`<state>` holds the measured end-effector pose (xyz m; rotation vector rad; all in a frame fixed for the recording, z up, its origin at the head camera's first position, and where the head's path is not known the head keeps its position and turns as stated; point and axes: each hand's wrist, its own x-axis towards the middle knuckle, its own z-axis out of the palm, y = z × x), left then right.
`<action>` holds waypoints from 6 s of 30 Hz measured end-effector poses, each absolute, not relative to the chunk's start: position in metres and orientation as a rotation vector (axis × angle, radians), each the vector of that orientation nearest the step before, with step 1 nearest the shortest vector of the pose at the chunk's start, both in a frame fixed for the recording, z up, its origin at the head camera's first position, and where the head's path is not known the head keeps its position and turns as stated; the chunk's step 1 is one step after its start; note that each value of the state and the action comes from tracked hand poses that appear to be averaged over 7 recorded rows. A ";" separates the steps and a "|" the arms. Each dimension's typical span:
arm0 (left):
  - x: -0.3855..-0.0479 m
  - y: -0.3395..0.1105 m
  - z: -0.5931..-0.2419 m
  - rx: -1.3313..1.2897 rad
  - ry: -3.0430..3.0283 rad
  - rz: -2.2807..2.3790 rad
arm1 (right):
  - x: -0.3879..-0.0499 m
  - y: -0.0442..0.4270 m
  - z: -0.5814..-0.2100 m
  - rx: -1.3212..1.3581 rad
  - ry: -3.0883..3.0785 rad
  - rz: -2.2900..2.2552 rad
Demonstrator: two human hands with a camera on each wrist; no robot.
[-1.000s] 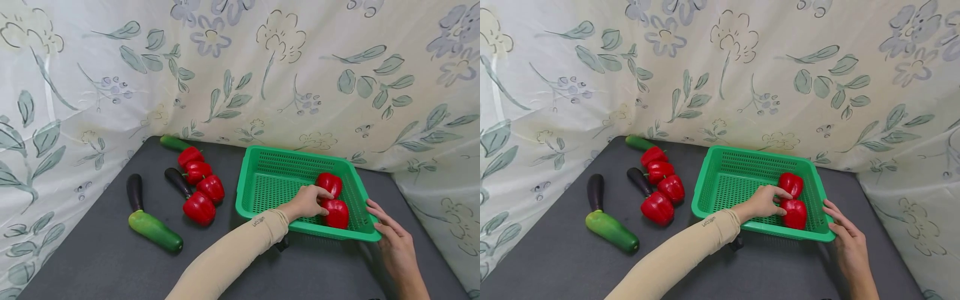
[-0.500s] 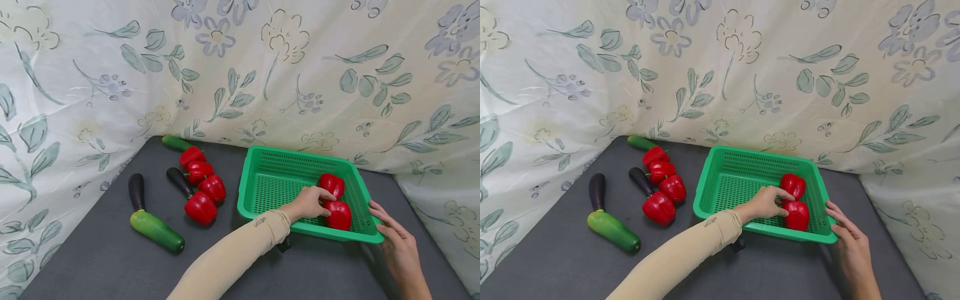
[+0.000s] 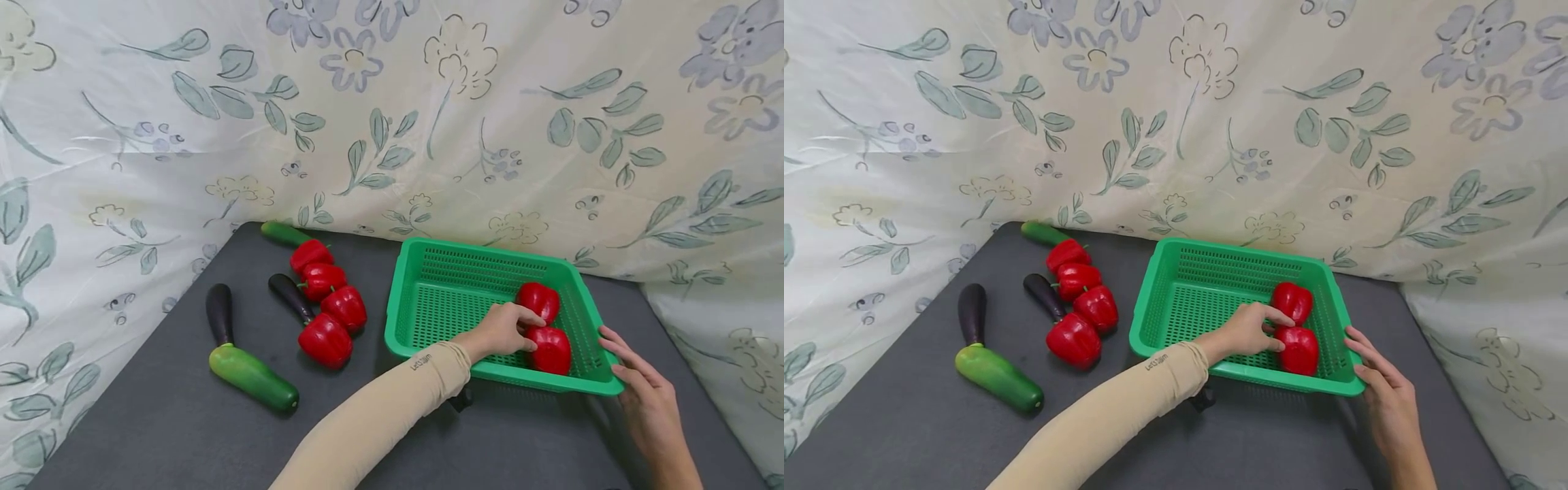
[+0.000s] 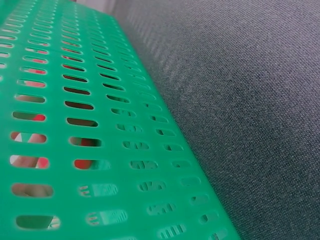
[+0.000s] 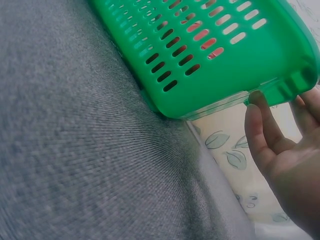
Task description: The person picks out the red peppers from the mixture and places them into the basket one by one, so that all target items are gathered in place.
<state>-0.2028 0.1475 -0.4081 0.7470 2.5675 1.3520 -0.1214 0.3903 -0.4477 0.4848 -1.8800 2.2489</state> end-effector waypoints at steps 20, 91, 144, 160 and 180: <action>-0.205 0.143 -0.407 0.811 2.555 1.409 | -0.125 0.390 -0.450 0.477 -1.873 2.270; -0.134 -0.184 -0.457 0.361 2.888 1.447 | -0.118 0.383 -0.453 0.399 -1.905 2.192; -0.128 -0.188 -0.461 0.423 2.930 1.514 | -0.119 0.387 -0.464 0.447 -1.948 2.120; -0.126 -0.185 -0.459 0.500 2.910 1.649 | -0.120 0.387 -0.463 0.436 -1.941 2.125; -0.124 -0.182 -0.456 0.521 2.920 1.673 | -0.119 0.386 -0.464 0.429 -1.937 2.130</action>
